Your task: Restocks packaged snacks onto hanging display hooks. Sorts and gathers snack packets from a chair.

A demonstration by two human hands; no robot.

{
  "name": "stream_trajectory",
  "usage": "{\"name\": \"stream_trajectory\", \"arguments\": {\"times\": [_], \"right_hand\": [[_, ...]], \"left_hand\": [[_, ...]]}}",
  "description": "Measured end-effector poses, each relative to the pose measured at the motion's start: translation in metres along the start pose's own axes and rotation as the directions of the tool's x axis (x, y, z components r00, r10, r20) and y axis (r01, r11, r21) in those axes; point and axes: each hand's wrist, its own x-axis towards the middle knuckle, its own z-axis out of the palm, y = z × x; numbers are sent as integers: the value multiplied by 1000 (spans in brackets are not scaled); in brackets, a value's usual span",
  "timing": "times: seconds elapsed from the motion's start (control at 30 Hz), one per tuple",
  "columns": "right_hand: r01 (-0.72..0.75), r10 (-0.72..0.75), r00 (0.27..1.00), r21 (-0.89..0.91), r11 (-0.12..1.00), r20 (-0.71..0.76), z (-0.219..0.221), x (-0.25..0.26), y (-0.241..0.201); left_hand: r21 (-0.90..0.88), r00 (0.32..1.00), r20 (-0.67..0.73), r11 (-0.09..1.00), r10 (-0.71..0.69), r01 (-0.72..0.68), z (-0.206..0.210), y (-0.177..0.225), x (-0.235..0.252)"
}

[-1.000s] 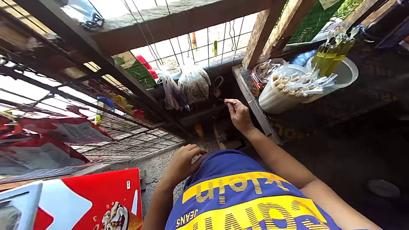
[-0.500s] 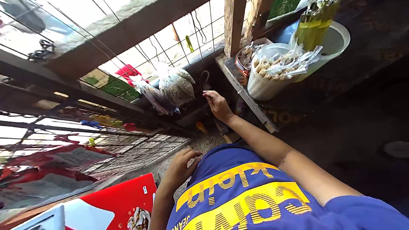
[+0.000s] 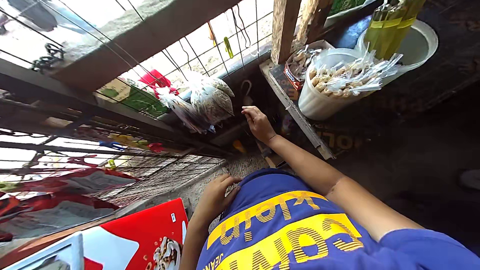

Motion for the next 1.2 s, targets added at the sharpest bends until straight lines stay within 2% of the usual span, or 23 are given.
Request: {"name": "stream_trajectory", "arguments": {"times": [0.27,0.6,0.77,0.9,1.07,1.2], "right_hand": [[-115,111,991,48,992,77,-6,-22,10],[-296,285,953,124,947,100,-13,-48,2],[-396,361,894,89,914,266,-30,-69,-1],[-407,348,776,-2,913,526,-44,-83,6],[-436,305,486,-75,897,819,-60,-103,10],[-342,214,305,-103,934,928,-76,-120,28]], "left_hand": [[10,999,52,1000,-18,18,1,-3,9],[29,996,85,999,-29,27,6,8,19],[14,995,83,999,-46,45,22,19,20],[-39,987,124,994,-99,105,36,34,25],[-19,963,219,986,-155,163,48,64,42],[79,964,207,985,-167,154,73,84,61]]}}
